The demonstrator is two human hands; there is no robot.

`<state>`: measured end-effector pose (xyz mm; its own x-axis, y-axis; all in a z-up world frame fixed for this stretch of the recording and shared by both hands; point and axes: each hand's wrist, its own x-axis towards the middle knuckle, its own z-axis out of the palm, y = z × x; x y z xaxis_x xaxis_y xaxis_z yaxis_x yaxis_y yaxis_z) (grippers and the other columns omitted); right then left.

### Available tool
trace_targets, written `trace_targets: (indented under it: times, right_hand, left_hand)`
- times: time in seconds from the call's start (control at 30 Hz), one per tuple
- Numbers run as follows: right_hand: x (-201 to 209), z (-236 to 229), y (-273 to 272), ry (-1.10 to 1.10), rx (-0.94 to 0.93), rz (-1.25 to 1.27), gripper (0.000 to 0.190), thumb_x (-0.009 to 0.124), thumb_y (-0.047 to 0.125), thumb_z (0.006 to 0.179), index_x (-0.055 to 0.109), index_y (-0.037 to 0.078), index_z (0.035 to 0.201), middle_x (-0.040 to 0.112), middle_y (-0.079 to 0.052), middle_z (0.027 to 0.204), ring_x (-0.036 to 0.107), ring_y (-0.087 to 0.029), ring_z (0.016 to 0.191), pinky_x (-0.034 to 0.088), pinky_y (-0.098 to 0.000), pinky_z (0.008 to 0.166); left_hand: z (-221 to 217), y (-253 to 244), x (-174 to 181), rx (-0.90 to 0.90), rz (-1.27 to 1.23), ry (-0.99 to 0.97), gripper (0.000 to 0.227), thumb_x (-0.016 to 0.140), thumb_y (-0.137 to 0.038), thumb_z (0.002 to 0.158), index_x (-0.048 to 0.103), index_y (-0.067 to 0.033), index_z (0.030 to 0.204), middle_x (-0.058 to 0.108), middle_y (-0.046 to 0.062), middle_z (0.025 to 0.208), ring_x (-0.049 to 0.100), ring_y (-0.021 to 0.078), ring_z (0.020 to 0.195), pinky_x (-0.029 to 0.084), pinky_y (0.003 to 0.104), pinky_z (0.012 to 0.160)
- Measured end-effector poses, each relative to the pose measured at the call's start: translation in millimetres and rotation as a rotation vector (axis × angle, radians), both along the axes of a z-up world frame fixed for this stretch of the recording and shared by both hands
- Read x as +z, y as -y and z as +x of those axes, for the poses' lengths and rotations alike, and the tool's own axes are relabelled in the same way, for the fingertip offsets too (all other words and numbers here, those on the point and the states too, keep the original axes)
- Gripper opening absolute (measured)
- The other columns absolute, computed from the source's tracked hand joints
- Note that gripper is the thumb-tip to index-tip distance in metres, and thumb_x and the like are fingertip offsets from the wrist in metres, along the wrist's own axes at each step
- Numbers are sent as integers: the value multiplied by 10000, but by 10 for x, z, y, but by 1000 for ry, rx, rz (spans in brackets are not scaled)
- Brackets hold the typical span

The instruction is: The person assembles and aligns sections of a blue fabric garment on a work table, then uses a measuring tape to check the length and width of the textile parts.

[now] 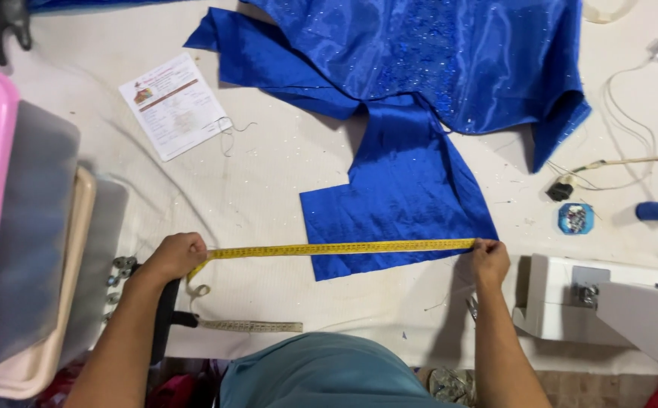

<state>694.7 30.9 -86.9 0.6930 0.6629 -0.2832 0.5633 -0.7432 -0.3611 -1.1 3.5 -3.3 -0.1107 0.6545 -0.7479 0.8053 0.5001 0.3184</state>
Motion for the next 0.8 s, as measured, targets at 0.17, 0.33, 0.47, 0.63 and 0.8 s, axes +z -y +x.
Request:
trace_targets:
  times: [0.17, 0.33, 0.47, 0.63, 0.8]
  right_hand:
    - [-246, 190, 38, 25, 61, 33, 237, 678, 312, 968, 683, 90, 1052, 705, -205, 1013, 632, -421, 1107, 486, -505, 936]
    - [-230, 180, 63, 30, 107, 90, 200, 686, 313, 1008, 652, 131, 933, 717, -120, 937, 675, -324, 872, 495, -414, 860]
    - [-109, 79, 30, 8, 63, 47, 178, 679, 330, 992, 689, 160, 939, 727, -108, 963, 677, -328, 913, 489, -414, 893]
    - [113, -61, -3, -9, 76, 18, 206, 647, 322, 1001, 708, 131, 956, 726, -152, 975, 672, -360, 933, 487, -432, 899]
    - [74, -43, 36, -30, 62, 53, 206, 656, 305, 1031, 660, 118, 947, 706, -136, 971, 660, -337, 913, 488, -435, 893]
  left_hand:
    - [-36, -31, -27, -56, 1, -12, 277, 692, -294, 822, 769, -104, 1007, 764, 197, 1023, 692, 388, 1081, 548, 471, 909]
    - [349, -245, 851, -116, -208, -31, 254, 475, -106, 932, 651, -101, 750, 674, 48, 761, 539, 142, 574, 383, 288, 479]
    - [350, -249, 764, -212, -203, -64, 259, 448, -74, 908, 653, -47, 752, 657, 91, 747, 595, 187, 624, 435, 310, 508]
    - [373, -259, 725, -240, -201, -101, 175, 458, -112, 947, 624, -64, 920, 652, 102, 898, 625, 204, 701, 472, 329, 536]
    - [466, -330, 952, -217, -255, -93, 146, 491, -23, 927, 618, -21, 999, 659, 126, 935, 674, 209, 709, 489, 311, 509]
